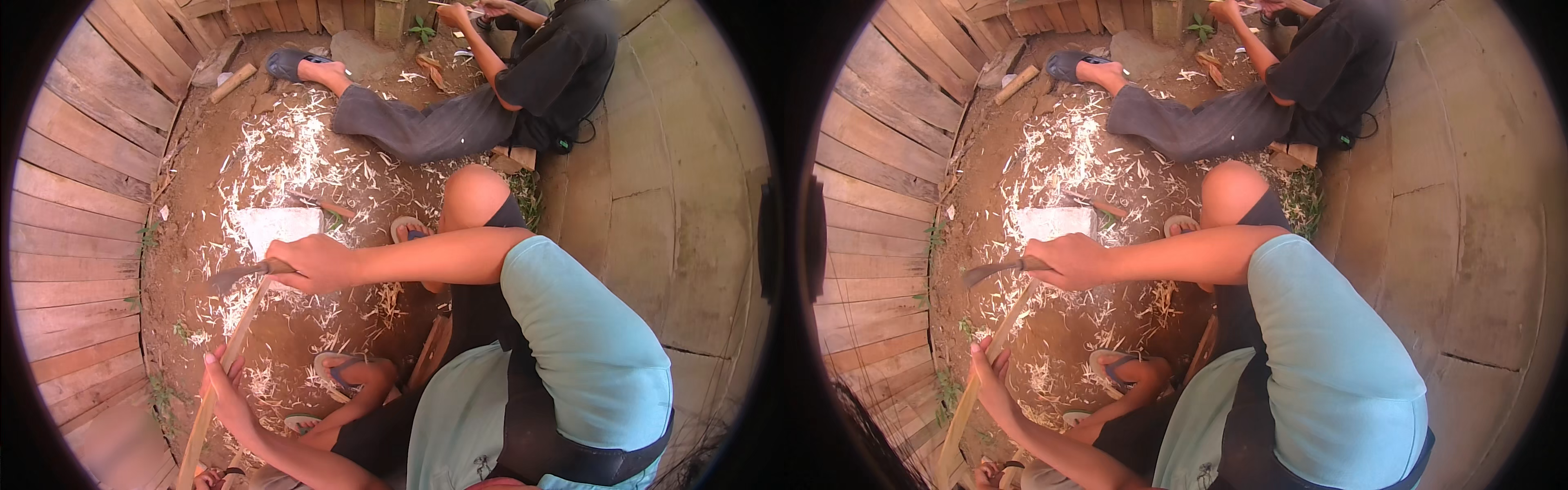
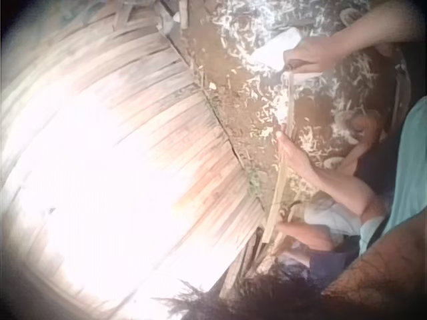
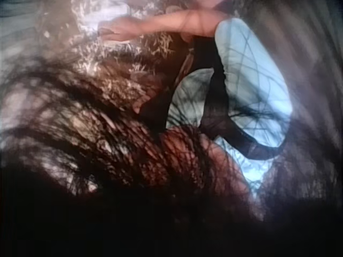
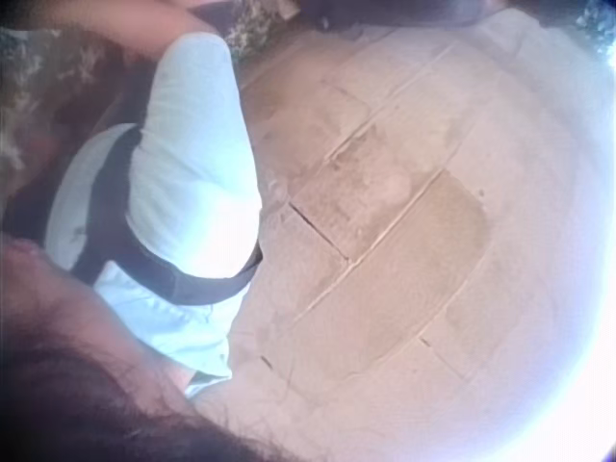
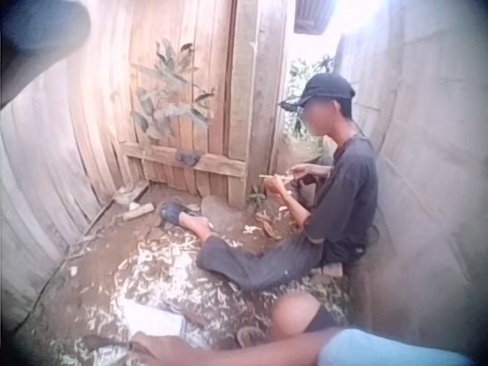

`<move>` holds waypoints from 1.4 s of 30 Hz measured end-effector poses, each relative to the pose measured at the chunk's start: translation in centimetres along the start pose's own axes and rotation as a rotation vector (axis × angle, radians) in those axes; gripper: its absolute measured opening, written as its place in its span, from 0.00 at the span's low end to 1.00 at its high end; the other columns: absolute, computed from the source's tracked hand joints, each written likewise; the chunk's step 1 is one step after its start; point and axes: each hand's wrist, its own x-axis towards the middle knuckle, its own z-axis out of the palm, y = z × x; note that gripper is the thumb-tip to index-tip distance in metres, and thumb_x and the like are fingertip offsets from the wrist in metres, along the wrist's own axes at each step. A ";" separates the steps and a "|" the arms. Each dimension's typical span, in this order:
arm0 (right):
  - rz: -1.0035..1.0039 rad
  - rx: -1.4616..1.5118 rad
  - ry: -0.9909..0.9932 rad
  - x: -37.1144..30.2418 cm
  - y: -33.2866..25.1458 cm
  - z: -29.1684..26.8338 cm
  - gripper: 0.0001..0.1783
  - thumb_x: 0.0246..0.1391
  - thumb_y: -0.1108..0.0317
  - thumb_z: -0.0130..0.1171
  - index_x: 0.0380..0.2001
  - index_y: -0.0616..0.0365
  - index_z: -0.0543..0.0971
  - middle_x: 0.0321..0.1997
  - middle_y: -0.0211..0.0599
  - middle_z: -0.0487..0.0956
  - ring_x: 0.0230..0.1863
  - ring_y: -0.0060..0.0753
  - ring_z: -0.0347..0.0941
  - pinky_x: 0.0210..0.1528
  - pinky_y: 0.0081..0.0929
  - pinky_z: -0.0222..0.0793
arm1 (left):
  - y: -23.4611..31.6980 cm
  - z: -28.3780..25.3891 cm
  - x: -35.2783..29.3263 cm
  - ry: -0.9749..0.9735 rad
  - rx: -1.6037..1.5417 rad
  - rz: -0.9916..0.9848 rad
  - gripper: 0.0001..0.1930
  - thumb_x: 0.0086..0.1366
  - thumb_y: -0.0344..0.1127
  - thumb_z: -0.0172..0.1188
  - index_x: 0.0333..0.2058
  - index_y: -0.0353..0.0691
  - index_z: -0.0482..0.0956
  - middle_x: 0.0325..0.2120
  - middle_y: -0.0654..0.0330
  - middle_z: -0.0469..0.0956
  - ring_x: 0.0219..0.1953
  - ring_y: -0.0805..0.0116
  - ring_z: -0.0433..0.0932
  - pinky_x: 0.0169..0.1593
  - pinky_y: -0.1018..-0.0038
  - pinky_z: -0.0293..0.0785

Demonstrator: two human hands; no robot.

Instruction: The person sits on the ground and uses a knife to shave thin strips from a piece of wood held in their left hand. They repeatedly pull the blade along the wood to create shavings, which accumulate on the ground. The person occasionally pauses to inspect the wood or adjust their grip.

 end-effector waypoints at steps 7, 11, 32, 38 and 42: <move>0.387 -0.232 -0.412 1.0 3.9 2.3 0.18 0.57 0.53 0.47 0.35 0.60 0.68 0.20 0.45 0.76 0.23 0.47 0.74 0.26 0.41 0.70 | -1.1 -0.9 1.0 -0.070 -0.019 0.069 0.22 0.65 0.45 0.54 0.42 0.25 0.76 0.36 0.48 0.77 0.35 0.63 0.79 0.40 0.75 0.74; 0.256 -0.059 -0.139 1.2 1.7 1.4 0.24 0.59 0.48 0.43 0.37 0.62 0.67 0.18 0.50 0.74 0.22 0.53 0.73 0.24 0.41 0.68 | -0.8 -0.5 1.8 -0.110 0.123 0.163 0.15 0.61 0.35 0.60 0.42 0.29 0.78 0.30 0.57 0.80 0.31 0.75 0.75 0.36 0.81 0.70; 0.156 0.071 0.192 1.4 0.5 2.8 0.15 0.58 0.61 0.50 0.37 0.65 0.71 0.34 0.52 0.77 0.32 0.46 0.76 0.34 0.39 0.71 | -2.2 -2.1 1.7 -0.133 0.103 0.173 0.12 0.55 0.31 0.65 0.39 0.37 0.81 0.28 0.58 0.81 0.29 0.77 0.75 0.34 0.80 0.70; 0.520 -0.740 -0.684 2.4 5.4 3.4 0.20 0.56 0.61 0.50 0.45 0.67 0.70 0.46 0.57 0.75 0.46 0.48 0.75 0.46 0.44 0.69 | -2.5 -1.9 2.1 -0.118 0.091 0.330 0.12 0.55 0.32 0.65 0.38 0.36 0.82 0.25 0.58 0.80 0.27 0.77 0.74 0.32 0.80 0.70; 0.253 -0.146 -0.062 3.0 -2.3 2.2 0.14 0.59 0.61 0.48 0.34 0.64 0.69 0.31 0.51 0.78 0.30 0.48 0.77 0.32 0.42 0.71 | -2.6 -2.3 1.8 -0.162 0.057 0.210 0.12 0.55 0.34 0.65 0.37 0.36 0.82 0.23 0.59 0.80 0.26 0.77 0.74 0.32 0.79 0.70</move>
